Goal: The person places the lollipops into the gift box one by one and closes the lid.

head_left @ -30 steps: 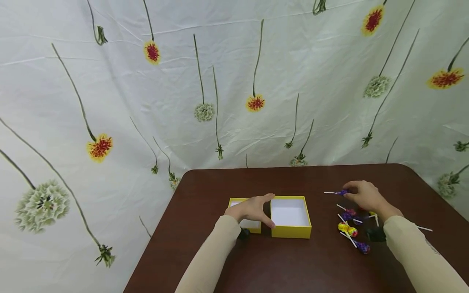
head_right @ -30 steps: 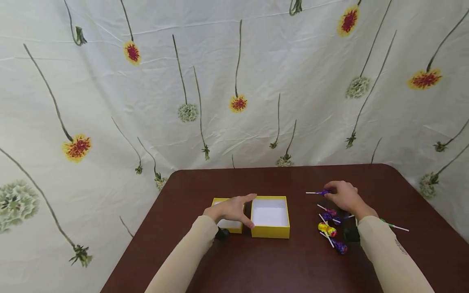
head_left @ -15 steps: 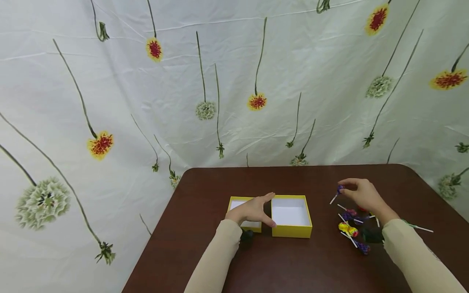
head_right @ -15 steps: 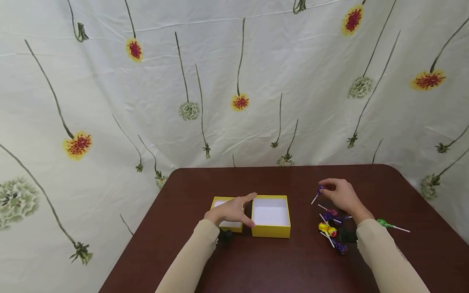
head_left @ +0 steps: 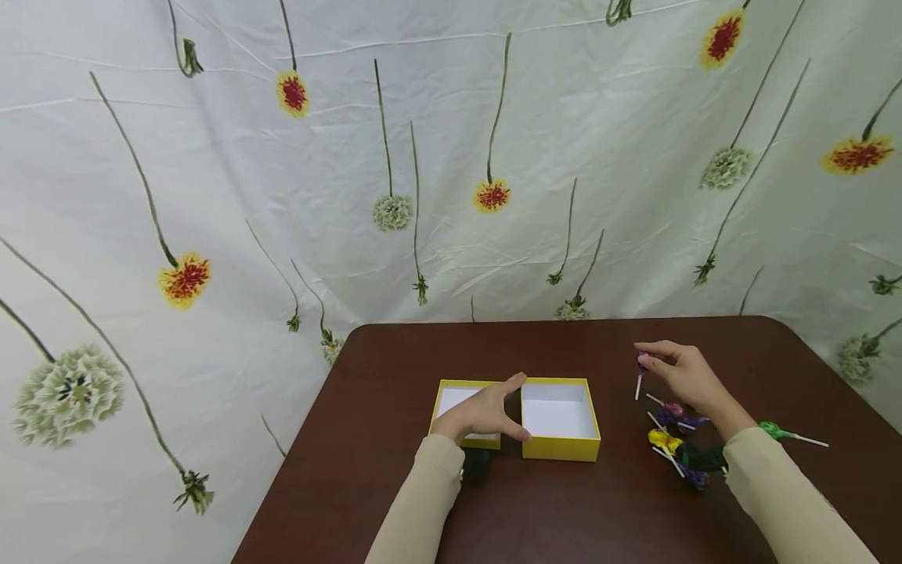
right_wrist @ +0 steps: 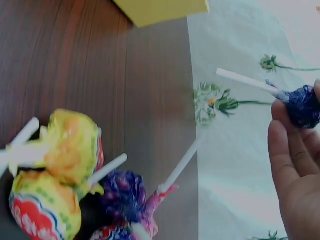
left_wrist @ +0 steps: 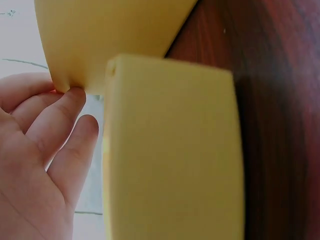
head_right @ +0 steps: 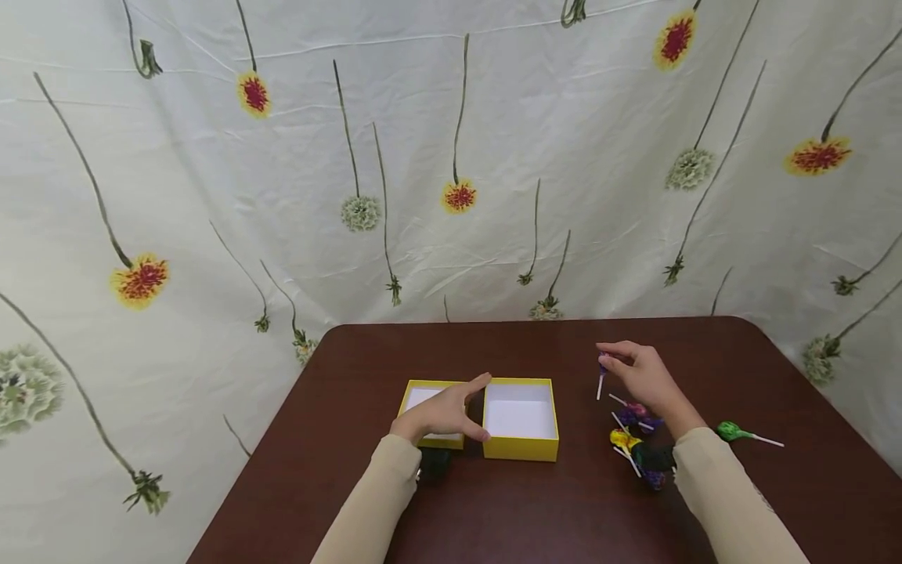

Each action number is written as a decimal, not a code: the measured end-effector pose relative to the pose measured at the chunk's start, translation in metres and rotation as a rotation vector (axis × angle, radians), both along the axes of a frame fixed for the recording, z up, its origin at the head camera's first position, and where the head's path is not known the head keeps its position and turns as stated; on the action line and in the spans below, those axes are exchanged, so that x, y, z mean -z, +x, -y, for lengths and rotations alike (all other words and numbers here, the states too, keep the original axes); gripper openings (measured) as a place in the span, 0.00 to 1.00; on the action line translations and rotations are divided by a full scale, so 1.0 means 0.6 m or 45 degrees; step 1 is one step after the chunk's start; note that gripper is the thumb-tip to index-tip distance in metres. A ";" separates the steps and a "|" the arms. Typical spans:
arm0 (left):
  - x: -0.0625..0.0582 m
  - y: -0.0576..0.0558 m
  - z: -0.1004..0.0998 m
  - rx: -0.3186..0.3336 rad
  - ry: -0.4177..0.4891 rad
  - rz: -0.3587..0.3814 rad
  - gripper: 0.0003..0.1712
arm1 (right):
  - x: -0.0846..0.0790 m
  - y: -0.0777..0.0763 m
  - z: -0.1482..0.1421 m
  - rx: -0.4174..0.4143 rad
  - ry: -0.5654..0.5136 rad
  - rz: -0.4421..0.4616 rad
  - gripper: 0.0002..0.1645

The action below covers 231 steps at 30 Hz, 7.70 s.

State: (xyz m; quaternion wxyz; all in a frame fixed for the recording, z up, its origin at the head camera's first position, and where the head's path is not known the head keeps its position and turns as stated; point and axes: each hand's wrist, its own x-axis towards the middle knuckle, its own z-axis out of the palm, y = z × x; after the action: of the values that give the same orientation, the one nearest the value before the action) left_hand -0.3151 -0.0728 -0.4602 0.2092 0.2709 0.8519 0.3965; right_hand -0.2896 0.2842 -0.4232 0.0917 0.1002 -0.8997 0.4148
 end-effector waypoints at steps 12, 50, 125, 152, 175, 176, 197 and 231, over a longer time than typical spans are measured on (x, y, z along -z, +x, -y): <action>0.014 0.007 -0.004 -0.023 0.020 -0.038 0.62 | -0.015 0.007 0.039 0.007 -0.150 0.003 0.20; 0.020 0.017 -0.010 -0.077 0.055 -0.131 0.57 | 0.042 -0.019 0.210 -0.510 -0.123 0.273 0.12; 0.021 0.018 -0.011 -0.079 0.041 -0.100 0.56 | 0.017 0.004 0.002 0.027 -0.035 0.242 0.21; 0.015 0.022 -0.013 -0.088 0.031 -0.093 0.55 | 0.076 0.010 -0.090 -0.036 0.127 0.347 0.19; 0.017 0.023 -0.014 -0.073 0.046 -0.077 0.55 | 0.078 0.018 -0.091 0.040 0.205 0.298 0.13; 0.017 0.023 -0.015 -0.073 0.045 -0.077 0.55 | 0.077 0.019 -0.091 0.043 0.209 0.290 0.14; 0.023 0.020 -0.010 -0.071 0.041 -0.085 0.55 | 0.041 0.028 -0.061 0.036 0.110 0.269 0.21; 0.013 0.017 -0.010 -0.048 0.050 -0.078 0.55 | 0.005 0.032 -0.005 0.047 0.008 0.114 0.26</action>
State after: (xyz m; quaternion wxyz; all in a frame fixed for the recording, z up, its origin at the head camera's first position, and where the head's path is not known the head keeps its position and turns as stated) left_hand -0.3051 -0.0669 -0.4680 0.1701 0.2707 0.8549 0.4085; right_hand -0.2706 0.2875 -0.4263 0.0586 0.0653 -0.9059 0.4143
